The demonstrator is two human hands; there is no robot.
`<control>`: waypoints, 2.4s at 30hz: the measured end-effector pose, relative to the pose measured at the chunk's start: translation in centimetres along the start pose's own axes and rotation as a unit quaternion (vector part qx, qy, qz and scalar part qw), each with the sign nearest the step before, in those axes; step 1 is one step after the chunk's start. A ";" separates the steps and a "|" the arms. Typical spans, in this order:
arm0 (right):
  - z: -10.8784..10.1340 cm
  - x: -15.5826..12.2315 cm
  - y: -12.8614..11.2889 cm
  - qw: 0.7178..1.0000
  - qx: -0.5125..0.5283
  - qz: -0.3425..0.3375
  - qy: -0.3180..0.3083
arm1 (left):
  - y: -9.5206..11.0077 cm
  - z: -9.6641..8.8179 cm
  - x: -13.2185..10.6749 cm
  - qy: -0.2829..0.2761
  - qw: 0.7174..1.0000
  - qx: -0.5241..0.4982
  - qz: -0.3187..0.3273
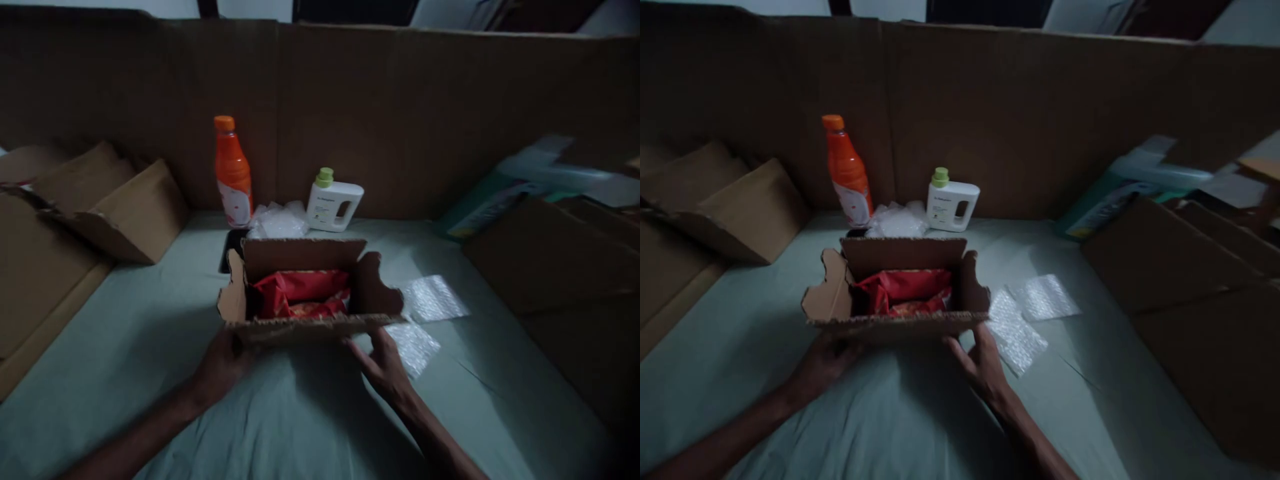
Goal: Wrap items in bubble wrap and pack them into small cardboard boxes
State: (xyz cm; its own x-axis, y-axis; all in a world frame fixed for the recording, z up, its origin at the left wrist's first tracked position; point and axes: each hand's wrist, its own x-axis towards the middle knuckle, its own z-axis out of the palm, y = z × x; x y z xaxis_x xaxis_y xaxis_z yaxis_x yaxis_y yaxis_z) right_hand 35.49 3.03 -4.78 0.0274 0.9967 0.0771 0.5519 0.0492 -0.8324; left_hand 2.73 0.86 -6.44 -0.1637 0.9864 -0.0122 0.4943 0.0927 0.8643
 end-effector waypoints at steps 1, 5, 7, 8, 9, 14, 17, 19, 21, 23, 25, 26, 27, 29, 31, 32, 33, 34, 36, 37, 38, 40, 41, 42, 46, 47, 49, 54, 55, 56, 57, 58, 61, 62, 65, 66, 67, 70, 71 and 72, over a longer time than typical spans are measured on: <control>0.0 1.2 -0.8 0.999 0.005 -0.030 0.013 | 0.5 0.6 1.6 -0.031 0.999 -0.030 0.017; -0.3 5.5 -2.3 0.996 0.026 -0.075 0.028 | 2.7 2.7 7.0 -0.071 0.992 -0.090 0.059; -0.4 6.7 -2.2 0.995 0.041 -0.089 0.020 | 3.4 3.5 8.6 -0.074 0.991 -0.086 0.073; -0.6 7.1 -2.0 0.994 0.045 -0.096 0.017 | 3.6 3.8 9.1 -0.073 0.991 -0.084 0.076; -0.9 7.4 -1.6 0.994 0.045 -0.103 0.014 | 3.7 4.1 9.4 -0.072 0.991 -0.081 0.075; -5.8 6.3 1.5 0.993 -0.062 -0.098 0.035 | 2.4 3.9 7.7 -0.068 0.989 -0.091 0.098; -9.5 4.6 3.8 0.984 -0.170 -0.017 0.052 | 0.2 2.7 4.1 -0.060 0.994 -0.066 0.066; -10.7 4.0 5.0 0.976 -0.207 0.013 0.059 | -1.2 1.7 1.2 -0.057 0.997 -0.033 0.043; -10.6 4.1 5.7 0.970 -0.232 0.023 0.069 | -1.8 1.1 -1.3 -0.058 0.997 -0.007 0.053; -9.7 4.8 5.8 0.963 -0.258 0.031 0.078 | -1.5 0.9 -3.5 -0.049 0.995 0.010 0.084; -8.8 5.6 5.7 0.957 -0.276 0.034 0.082 | -0.8 1.0 -5.1 -0.033 0.993 0.020 0.116; -8.4 5.8 5.5 0.956 -0.281 0.033 0.081 | -0.4 1.2 -5.8 -0.026 0.991 0.024 0.127; -8.2 5.9 5.2 0.955 -0.283 0.029 0.079 | -0.1 1.4 -6.4 -0.022 0.990 0.028 0.136; -8.1 5.5 4.5 0.957 -0.280 0.014 0.079 | 0.4 1.8 -7.3 -0.023 0.988 0.031 0.149; -8.4 4.6 3.7 0.959 -0.269 -0.006 0.083 | 0.7 2.2 -8.0 -0.033 0.987 0.027 0.153; -8.6 4.0 3.2 0.961 -0.262 -0.014 0.086 | 0.9 2.4 -8.3 -0.040 0.987 0.022 0.153; -8.8 3.3 2.6 0.963 -0.254 -0.021 0.090 | 1.2 2.6 -8.5 -0.049 0.987 0.014 0.153; -9.0 2.7 2.0 0.964 -0.246 -0.026 0.093 | 1.4 2.8 -8.7 -0.060 0.987 0.004 0.151; -9.3 1.5 0.7 0.968 -0.232 -0.033 0.095 | 2.2 3.1 -8.9 -0.087 0.985 -0.018 0.149; -9.3 1.0 0.1 0.969 -0.226 -0.036 0.093 | 2.6 3.3 -8.9 -0.101 0.983 -0.031 0.148; -9.3 0.5 -0.6 0.970 -0.220 -0.040 0.090 | 3.1 3.5 -9.0 -0.113 0.982 -0.047 0.145; -8.7 -0.5 -2.2 0.972 -0.212 -0.053 0.081 | 3.8 3.9 -9.0 -0.132 0.978 -0.088 0.132; -8.2 -1.0 -3.1 0.974 -0.206 -0.063 0.075 | 4.1 4.1 -9.0 -0.140 0.976 -0.116 0.117; -7.5 -1.5 -4.1 0.976 -0.194 -0.077 0.066 | 4.3 4.4 -9.0 -0.151 0.973 -0.147 0.095; -4.6 -3.8 -8.3 0.983 -0.084 -0.158 -0.051 | 4.7 4.8 -8.6 -0.176 0.943 -0.280 -0.032; -4.2 -4.3 -9.1 0.980 -0.057 -0.174 -0.074 | 4.8 4.8 -8.4 -0.173 0.936 -0.302 -0.057; -4.4 -4.9 -10.1 0.981 -0.022 -0.181 -0.068 | 5.1 4.5 -8.1 -0.163 0.927 -0.325 -0.089; -6.2 -4.9 -7.9 0.996 -0.039 -0.078 -0.021 | 5.1 4.0 -7.8 -0.163 0.923 -0.333 -0.103; -6.2 -5.0 -7.1 0.995 -0.060 -0.061 -0.041 | 4.9 4.1 -7.8 -0.168 0.922 -0.332 -0.104; -6.0 -5.2 -6.2 0.994 -0.080 -0.051 -0.063 | 4.7 4.2 -7.7 -0.171 0.923 -0.330 -0.101; -5.7 -5.4 -5.5 0.991 -0.097 -0.045 -0.081 | 4.5 4.4 -7.7 -0.172 0.925 -0.325 -0.095; -5.3 -5.6 -4.8 0.989 -0.108 -0.042 -0.092 | 4.3 4.6 -7.7 -0.172 0.929 -0.316 -0.085; -4.5 -6.3 -3.2 0.988 -0.125 -0.038 -0.084 | 3.8 5.0 -7.4 -0.169 0.952 -0.251 -0.050; -4.4 -6.5 -2.7 0.988 -0.132 -0.041 -0.075 | 3.9 5.0 -7.2 -0.168 0.961 -0.218 -0.039; -4.3 -6.7 -1.5 0.980 -0.173 -0.081 -0.063 | 4.3 5.1 -6.6 -0.166 0.981 -0.098 -0.006; -4.3 -6.7 -1.2 0.974 -0.195 -0.100 -0.065 | 4.5 5.2 -6.5 -0.165 0.985 -0.055 0.007; -4.2 -6.7 -0.8 0.966 -0.219 -0.118 -0.069 | 4.7 5.4 -6.3 -0.164 0.986 -0.011 0.023; -3.7 -6.7 0.0 0.944 -0.285 -0.146 -0.079 | 5.3 5.9 -6.2 -0.152 0.980 0.097 0.082; -3.5 -6.7 0.1 0.939 -0.299 -0.148 -0.080 | 5.5 6.1 -6.2 -0.150 0.976 0.121 0.098; -3.3 -6.8 0.1 0.936 -0.308 -0.148 -0.081 | 5.8 6.3 -6.2 -0.152 0.972 0.140 0.109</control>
State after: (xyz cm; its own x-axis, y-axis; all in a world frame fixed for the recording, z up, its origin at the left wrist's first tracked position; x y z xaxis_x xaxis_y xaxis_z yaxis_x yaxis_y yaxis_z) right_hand 38.08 -3.97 -3.57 -0.3017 0.9448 0.1277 0.8927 0.3269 -0.3102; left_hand 11.96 -3.88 -4.52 0.2101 0.9773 -0.0287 0.7083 -0.1319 0.6935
